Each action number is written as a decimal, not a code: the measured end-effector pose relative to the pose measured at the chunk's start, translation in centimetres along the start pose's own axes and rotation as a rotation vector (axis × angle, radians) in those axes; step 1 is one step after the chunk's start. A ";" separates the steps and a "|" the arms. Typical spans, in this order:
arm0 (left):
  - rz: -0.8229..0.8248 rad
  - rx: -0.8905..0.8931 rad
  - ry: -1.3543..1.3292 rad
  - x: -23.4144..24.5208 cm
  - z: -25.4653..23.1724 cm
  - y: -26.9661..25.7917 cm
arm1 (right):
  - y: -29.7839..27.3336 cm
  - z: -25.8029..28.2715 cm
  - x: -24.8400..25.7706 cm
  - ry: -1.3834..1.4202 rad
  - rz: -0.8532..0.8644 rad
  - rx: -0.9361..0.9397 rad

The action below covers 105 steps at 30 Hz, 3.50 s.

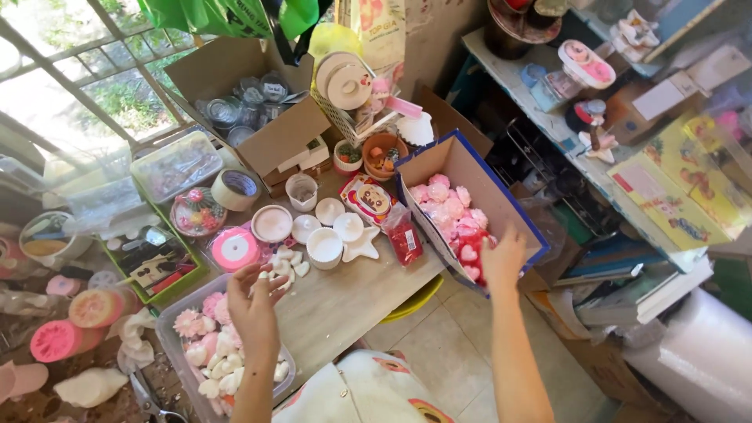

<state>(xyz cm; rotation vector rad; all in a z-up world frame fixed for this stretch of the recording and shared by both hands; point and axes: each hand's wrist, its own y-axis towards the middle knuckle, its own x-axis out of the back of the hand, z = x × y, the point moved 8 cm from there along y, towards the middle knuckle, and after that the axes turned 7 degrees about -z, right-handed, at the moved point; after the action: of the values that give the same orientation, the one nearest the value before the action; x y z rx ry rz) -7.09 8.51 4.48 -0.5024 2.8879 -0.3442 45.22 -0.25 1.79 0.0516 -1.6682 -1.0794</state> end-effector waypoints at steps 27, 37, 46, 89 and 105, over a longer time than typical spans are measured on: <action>0.573 0.632 -0.306 -8.4 8.4 -4.8 | -1.9 18.7 9.5 1.321 1.130 0.167; 0.545 0.278 -0.116 -9.8 3.6 -5.7 | -4.5 18.0 10.0 1.498 0.905 -0.269; 0.607 0.398 -0.101 -10.3 9.7 -5.2 | -4.6 15.3 11.7 1.391 0.685 -0.238; 0.191 0.240 -0.111 -3.9 7.0 -2.4 | 0.7 23.9 6.2 1.628 1.205 -0.156; 0.000 0.140 0.151 -1.0 1.0 -3.6 | -3.7 30.8 23.2 1.363 0.462 0.585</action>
<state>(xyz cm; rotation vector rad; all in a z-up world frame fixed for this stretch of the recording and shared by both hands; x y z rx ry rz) -4.85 5.42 4.59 -0.4711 2.9790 -0.6035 9.90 4.32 16.94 0.6038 -0.5999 -0.0249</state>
